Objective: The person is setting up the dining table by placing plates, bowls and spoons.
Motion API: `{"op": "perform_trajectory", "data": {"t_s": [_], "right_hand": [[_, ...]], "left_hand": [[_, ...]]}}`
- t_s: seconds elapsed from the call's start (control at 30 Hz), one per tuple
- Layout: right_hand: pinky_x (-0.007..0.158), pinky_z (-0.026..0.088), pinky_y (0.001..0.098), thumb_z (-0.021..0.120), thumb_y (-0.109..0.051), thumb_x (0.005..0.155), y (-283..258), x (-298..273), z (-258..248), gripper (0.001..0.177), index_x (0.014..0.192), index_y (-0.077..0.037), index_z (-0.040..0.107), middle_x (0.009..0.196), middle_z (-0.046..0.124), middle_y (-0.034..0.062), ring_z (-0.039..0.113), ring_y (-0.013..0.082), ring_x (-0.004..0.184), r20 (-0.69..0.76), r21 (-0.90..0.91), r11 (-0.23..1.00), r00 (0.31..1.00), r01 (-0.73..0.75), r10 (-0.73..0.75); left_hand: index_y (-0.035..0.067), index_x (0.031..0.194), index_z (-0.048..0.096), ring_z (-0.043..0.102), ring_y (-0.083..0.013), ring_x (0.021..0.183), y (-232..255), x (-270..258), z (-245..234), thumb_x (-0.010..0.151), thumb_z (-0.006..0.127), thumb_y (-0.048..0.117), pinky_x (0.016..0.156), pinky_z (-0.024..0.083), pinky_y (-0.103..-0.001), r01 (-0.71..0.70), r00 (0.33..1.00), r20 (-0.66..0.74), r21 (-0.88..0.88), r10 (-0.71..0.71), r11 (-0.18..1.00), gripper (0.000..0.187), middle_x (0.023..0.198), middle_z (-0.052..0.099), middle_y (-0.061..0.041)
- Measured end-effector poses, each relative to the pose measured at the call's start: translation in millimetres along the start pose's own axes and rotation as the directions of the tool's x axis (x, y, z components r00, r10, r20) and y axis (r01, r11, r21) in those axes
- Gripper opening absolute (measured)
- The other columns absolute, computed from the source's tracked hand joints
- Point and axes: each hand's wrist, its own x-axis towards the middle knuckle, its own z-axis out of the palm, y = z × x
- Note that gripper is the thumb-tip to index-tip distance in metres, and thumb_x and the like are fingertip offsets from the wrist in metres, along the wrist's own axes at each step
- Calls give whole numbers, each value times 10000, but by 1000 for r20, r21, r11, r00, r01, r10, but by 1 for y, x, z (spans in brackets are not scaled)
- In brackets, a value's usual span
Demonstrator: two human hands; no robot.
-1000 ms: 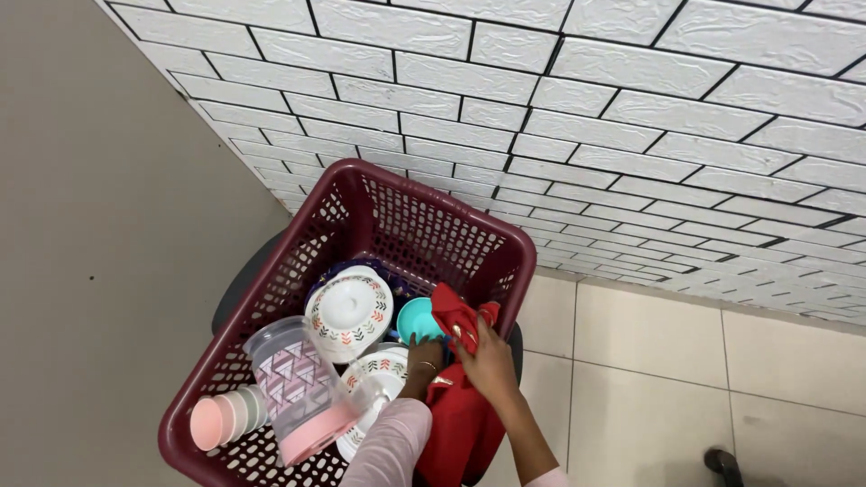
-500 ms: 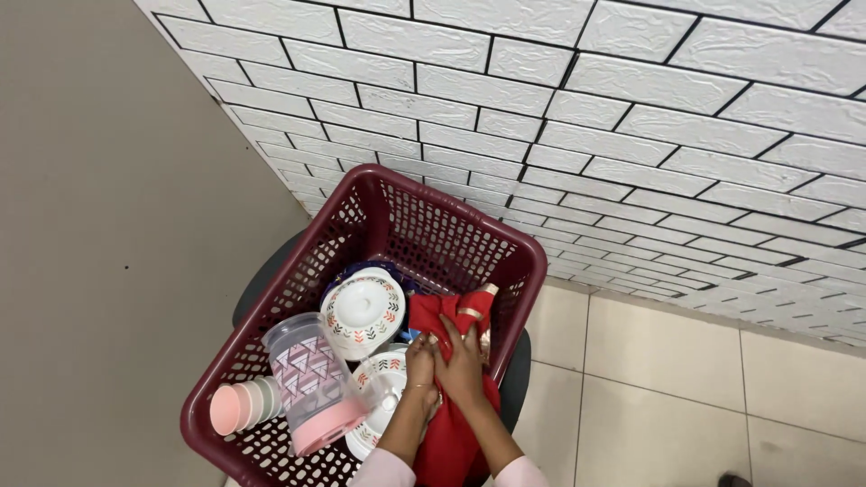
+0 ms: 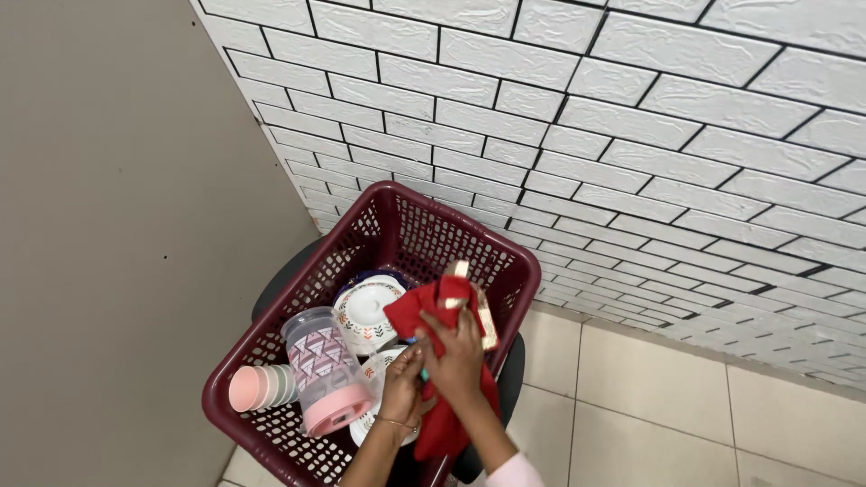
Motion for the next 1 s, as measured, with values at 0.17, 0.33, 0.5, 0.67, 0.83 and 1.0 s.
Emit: {"op": "perform_trajectory", "data": {"t_s": [0.17, 0.33, 0.5, 0.67, 0.83, 1.0], "right_hand": [[854, 529, 338, 645, -486, 975, 53, 21, -1, 464, 1117, -61, 767, 1044, 737, 134, 672, 208, 964, 586, 629, 173, 608, -758, 536], [646, 503, 413, 714, -329, 956, 7, -10, -33, 314, 943, -19, 754, 780, 685, 191, 647, 328, 685, 253, 549, 750, 929, -368, 270], [741, 519, 464, 765, -198, 873, -26, -62, -40, 185, 924, -22, 743, 916, 674, 189, 661, 351, 843, 384, 449, 892, 912, -49, -143], [885, 489, 477, 710, -126, 858, -18, -74, -20, 126, 943, -34, 721, 1106, 662, 157, 630, 357, 1055, 458, 238, 928, 810, 287, -368], [879, 518, 470, 686, -203, 866, -31, -78, -26, 274, 1028, 18, 694, 1158, 662, 253, 659, 380, 1004, 642, 275, 951, 763, -139, -74], [879, 522, 493, 753, -340, 825, -32, -83, -53, 421, 991, 41, 685, 1037, 697, 302, 673, 416, 984, 638, 487, 820, 764, -302, -97]], "left_hand": [[14, 1260, 695, 638, -179, 1119, 89, -50, 114, 999, 596, 265, 1056, 472, -371, -7, 995, 98, 359, -30, 933, 375, 1178, 734, -76], [107, 1390, 559, 584, -211, 1239, 114, -50, 135, 998, 478, 402, 1061, 427, -445, 303, 928, -299, 263, -222, 916, 497, 1282, 687, -42], [32, 1373, 582, 647, -282, 1155, 103, -52, 83, 951, 579, 190, 1007, 515, -450, 227, 970, -126, 182, -206, 957, 451, 1208, 718, -137], [-13, 1310, 678, 648, -235, 1129, 92, -71, 82, 917, 630, 89, 1009, 495, -351, 12, 1000, -4, 433, -11, 901, 409, 1224, 721, -158], [-27, 1256, 707, 639, -247, 1259, 102, -73, 96, 866, 619, 43, 1124, 425, -362, -466, 870, 334, 798, 364, 382, 406, 1299, 722, -151], [-5, 1289, 672, 625, -244, 1276, 106, -64, 89, 893, 589, 49, 1122, 427, -374, -477, 855, 278, 753, 437, 453, 409, 1334, 698, -139]]}}
